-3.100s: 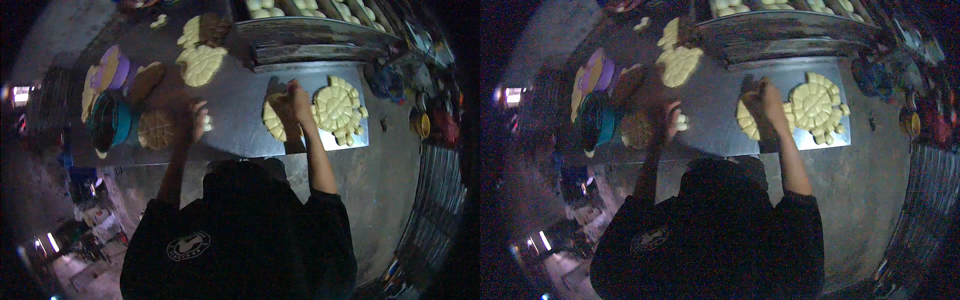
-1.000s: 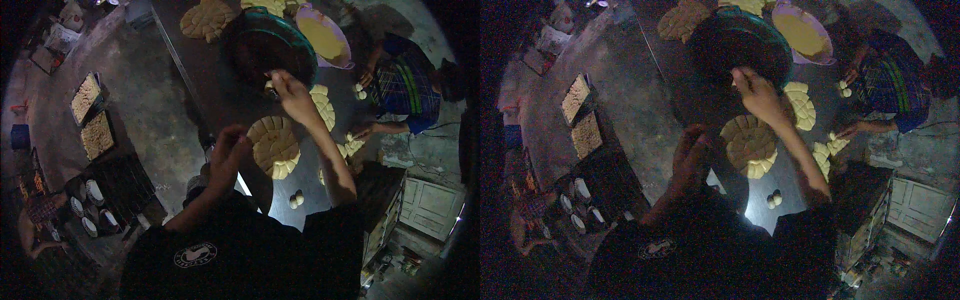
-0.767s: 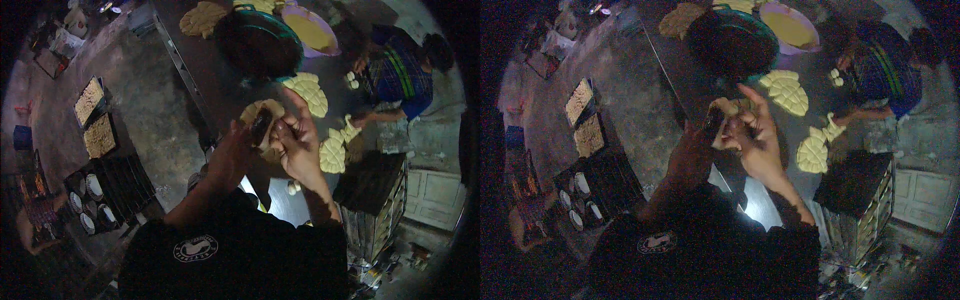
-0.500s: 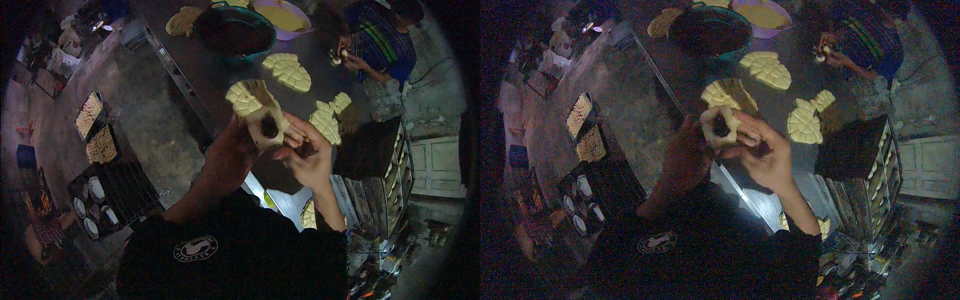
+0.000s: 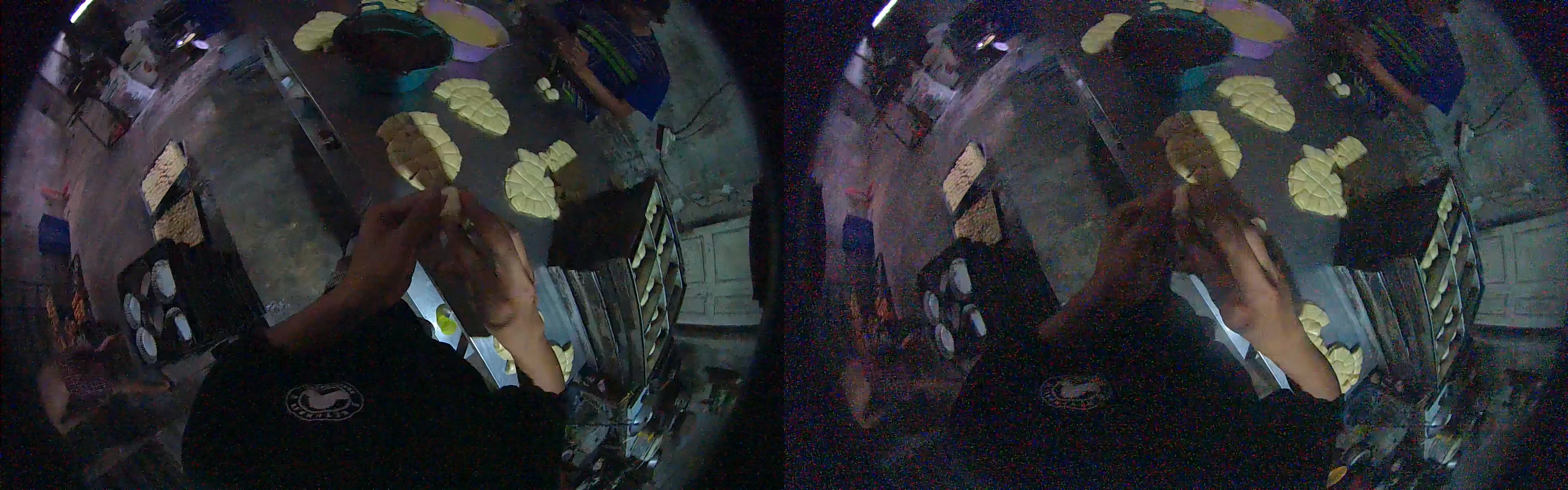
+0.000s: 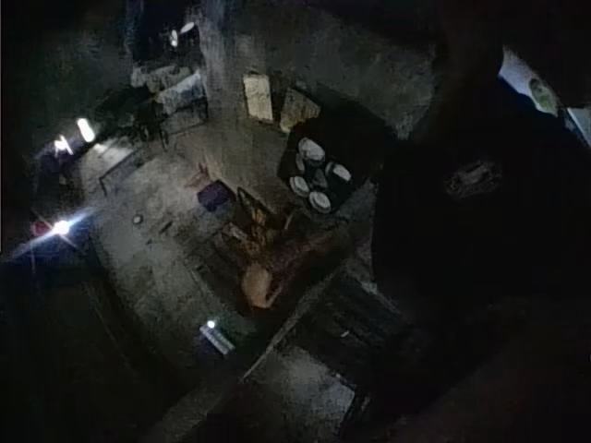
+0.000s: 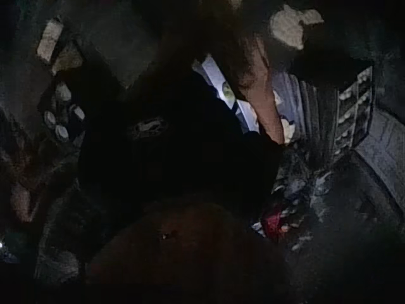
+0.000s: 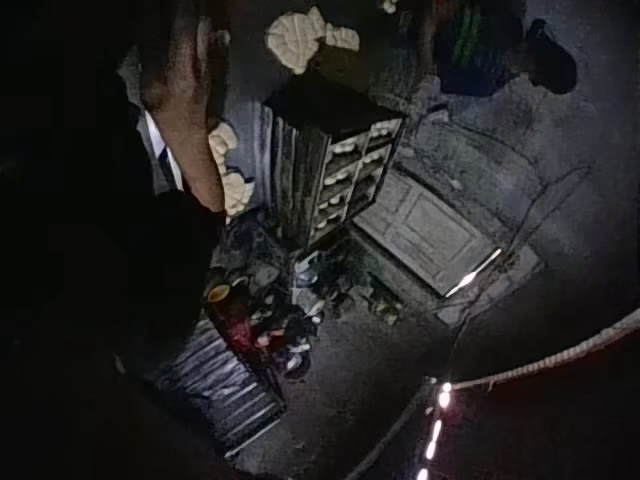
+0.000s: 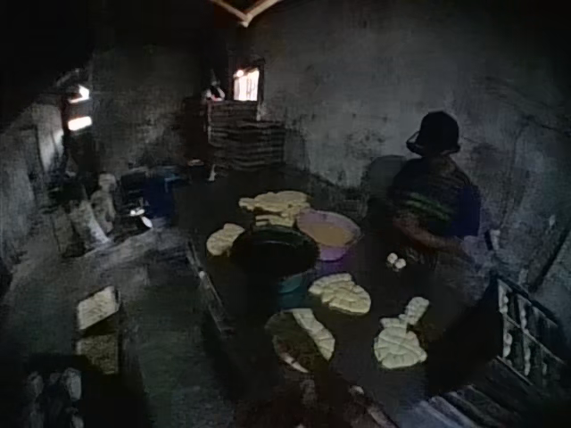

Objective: The person prepares bread dough by hand, filling small pieces with a dark paste, shaping them into rounds, and placing them into metal baking tins.

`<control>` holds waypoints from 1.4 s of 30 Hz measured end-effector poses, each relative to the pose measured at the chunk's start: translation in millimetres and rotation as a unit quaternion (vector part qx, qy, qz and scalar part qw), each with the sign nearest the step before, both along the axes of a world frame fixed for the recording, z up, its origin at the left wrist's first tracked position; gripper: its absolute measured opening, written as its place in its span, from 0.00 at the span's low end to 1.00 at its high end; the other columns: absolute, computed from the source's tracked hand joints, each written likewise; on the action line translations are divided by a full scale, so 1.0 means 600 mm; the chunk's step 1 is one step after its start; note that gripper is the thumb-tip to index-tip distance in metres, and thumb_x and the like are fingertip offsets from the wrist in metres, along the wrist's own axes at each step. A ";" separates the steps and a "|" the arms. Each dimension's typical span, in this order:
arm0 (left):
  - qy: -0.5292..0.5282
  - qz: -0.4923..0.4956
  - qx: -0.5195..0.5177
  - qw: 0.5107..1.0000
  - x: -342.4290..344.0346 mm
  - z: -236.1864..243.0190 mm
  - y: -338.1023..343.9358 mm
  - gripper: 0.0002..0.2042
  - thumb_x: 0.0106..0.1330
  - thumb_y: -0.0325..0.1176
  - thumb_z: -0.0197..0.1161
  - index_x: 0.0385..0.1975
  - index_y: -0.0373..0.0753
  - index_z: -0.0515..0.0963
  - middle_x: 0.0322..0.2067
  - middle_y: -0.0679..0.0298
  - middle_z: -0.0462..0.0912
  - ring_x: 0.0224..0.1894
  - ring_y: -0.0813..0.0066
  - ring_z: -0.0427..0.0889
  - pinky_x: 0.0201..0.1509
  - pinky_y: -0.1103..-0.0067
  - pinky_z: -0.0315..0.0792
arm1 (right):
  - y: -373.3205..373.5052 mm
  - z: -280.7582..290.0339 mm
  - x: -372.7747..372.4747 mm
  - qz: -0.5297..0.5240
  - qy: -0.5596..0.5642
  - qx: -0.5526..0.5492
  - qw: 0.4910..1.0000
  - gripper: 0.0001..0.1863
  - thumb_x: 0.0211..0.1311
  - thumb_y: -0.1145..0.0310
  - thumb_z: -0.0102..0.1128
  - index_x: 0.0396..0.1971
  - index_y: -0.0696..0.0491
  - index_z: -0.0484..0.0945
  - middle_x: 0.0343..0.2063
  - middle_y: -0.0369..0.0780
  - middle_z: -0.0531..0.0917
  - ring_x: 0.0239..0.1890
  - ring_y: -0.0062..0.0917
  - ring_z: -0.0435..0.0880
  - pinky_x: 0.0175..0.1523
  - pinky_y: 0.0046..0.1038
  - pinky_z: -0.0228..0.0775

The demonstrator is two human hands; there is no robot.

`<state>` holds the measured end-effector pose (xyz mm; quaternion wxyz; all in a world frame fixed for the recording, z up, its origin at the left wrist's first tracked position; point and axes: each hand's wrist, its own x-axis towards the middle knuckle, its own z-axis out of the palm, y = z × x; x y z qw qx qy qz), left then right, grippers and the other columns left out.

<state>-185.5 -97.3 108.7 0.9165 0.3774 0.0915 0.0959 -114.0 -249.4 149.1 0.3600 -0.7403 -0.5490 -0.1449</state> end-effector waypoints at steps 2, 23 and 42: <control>0.013 0.005 0.110 0.994 -0.004 -0.011 0.013 0.14 0.69 0.36 0.60 0.48 0.35 0.81 0.41 0.61 0.86 0.42 0.77 0.82 0.45 0.79 0.75 | 0.007 0.000 0.003 0.019 -0.016 0.009 1.000 0.17 0.46 0.83 0.66 0.40 0.60 0.82 0.46 0.46 0.82 0.44 0.35 0.84 0.47 0.31 0.76; -0.075 -0.264 -0.150 0.950 0.270 -0.083 0.165 0.17 0.72 0.34 0.56 0.52 0.27 0.74 0.50 0.54 0.81 0.50 0.62 0.81 0.55 0.68 0.77 | 0.142 0.000 0.198 -0.112 0.259 0.009 0.959 0.27 0.45 0.68 0.76 0.49 0.51 0.79 0.42 0.37 0.86 0.39 0.33 0.82 0.47 0.34 0.70; -0.331 -0.406 0.492 0.695 0.446 -0.377 -0.038 0.10 0.61 0.32 0.66 0.39 0.37 0.82 0.34 0.57 0.81 0.36 0.59 0.80 0.41 0.69 0.73 | -0.027 -0.389 0.036 -0.663 0.250 0.021 0.705 0.19 0.57 0.74 0.64 0.50 0.55 0.75 0.47 0.45 0.80 0.56 0.39 0.75 0.57 0.35 0.69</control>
